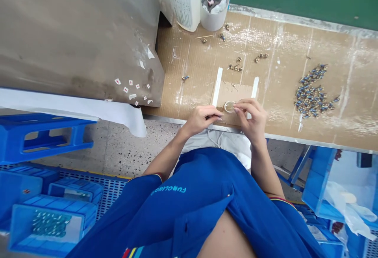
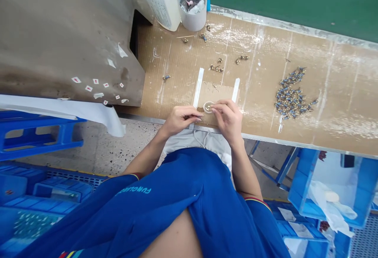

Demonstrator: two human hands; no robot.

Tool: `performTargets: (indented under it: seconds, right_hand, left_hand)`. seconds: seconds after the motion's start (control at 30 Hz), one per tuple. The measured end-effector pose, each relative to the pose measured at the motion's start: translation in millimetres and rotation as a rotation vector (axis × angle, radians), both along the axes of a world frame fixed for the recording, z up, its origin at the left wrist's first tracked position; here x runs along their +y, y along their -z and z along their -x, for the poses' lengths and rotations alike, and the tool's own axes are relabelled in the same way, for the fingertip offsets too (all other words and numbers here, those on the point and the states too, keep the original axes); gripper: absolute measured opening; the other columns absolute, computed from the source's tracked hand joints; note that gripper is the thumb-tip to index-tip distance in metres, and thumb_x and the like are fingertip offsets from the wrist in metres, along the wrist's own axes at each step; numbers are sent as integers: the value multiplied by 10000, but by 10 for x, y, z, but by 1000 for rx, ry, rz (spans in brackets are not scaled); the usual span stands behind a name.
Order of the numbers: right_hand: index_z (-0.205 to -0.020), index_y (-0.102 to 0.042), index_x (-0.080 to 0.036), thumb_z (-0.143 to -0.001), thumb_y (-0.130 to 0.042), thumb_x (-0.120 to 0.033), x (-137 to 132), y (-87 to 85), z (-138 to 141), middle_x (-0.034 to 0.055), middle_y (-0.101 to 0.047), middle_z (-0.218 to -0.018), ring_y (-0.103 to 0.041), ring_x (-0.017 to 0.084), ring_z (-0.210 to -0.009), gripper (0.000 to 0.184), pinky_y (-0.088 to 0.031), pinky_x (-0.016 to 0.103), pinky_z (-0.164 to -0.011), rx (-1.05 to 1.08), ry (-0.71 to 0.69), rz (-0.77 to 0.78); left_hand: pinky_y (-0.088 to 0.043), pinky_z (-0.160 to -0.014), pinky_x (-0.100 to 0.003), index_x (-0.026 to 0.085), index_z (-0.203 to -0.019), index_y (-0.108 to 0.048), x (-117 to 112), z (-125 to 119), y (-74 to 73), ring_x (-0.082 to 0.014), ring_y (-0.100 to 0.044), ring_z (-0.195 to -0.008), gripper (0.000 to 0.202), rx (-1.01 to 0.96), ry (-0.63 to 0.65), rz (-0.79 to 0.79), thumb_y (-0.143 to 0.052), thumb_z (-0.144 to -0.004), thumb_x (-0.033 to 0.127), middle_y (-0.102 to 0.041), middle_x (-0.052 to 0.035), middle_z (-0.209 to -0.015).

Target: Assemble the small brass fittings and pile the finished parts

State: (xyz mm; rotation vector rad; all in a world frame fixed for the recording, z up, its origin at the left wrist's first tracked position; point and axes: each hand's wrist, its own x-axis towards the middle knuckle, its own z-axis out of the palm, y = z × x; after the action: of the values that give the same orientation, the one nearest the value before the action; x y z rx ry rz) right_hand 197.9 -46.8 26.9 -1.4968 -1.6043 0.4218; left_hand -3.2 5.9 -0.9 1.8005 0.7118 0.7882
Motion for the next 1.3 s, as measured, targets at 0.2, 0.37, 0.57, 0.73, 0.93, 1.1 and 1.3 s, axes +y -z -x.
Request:
performTargets:
  seconds: [0.2,0.37,0.57,0.73,0.93,1.1,1.3]
  right_hand:
    - [-1097,-681,-261,-957,-601,-402,372,-98,-274,62,-690,-1026,-662,187,-862,214,-553,347,-729,-45,4,22]
    - [-910,-677,-239,-932,-624,-344,1107,60,-526,37,-666,-895,-612,184,-786,120,-536,392,-824,-178,-72,133]
    - [-848,-643,-227,-859,-670,-261,1553,319,-411,72,-636,-913,-606,254,-904,45,-495,465,-890,-306,-103,142]
    - [-812,-611,-241,-842,-632,-200,1483,225,-310,81,-655,-942,-609,270,-938,55,-487,451,-866,-339,-158,136]
    - [-839,-639,-260,-848,-603,-186,988,37,-447,24,-693,-798,-623,202,-743,83,-513,367,-751,-235,-94,158]
    - [-826,-680,-240,-828,-671,-258,441,5,-648,26,-735,-789,-676,196,-697,21,-562,359,-710,-123,55,185]
    - [-883,-687,-231,-826,-744,-330,-151,-5,-377,15,-742,-796,-710,172,-713,128,-596,320,-684,195,191,194]
  left_hand:
    - [-515,-603,-194,130,-864,-715,-40,9,-17,-111,-659,-672,124,-31,-46,106,-705,-904,247,-730,-54,-803]
    - [-507,-596,-199,141,-828,-715,-31,26,-21,-111,-647,-670,144,-41,-35,93,-690,-908,259,-727,-59,-802]
    - [-492,-592,-199,139,-829,-716,-34,46,-38,-109,-637,-670,122,-76,-39,102,-682,-900,233,-713,-59,-792]
    - [-483,-591,-203,138,-836,-719,-42,55,-35,-109,-626,-667,122,-67,-39,87,-678,-903,231,-703,-55,-786]
    - [-492,-605,-224,140,-859,-738,-31,48,0,-119,-627,-676,146,-75,-23,11,-673,-919,257,-705,-62,-783]
    - [-494,-606,-227,141,-900,-744,-51,15,-18,-115,-620,-657,141,-57,10,-48,-642,-936,233,-714,-63,-793]
    - [-538,-686,-254,152,-933,-755,-95,-30,4,-149,-704,-751,180,-34,12,-133,-609,-977,246,-774,-78,-859]
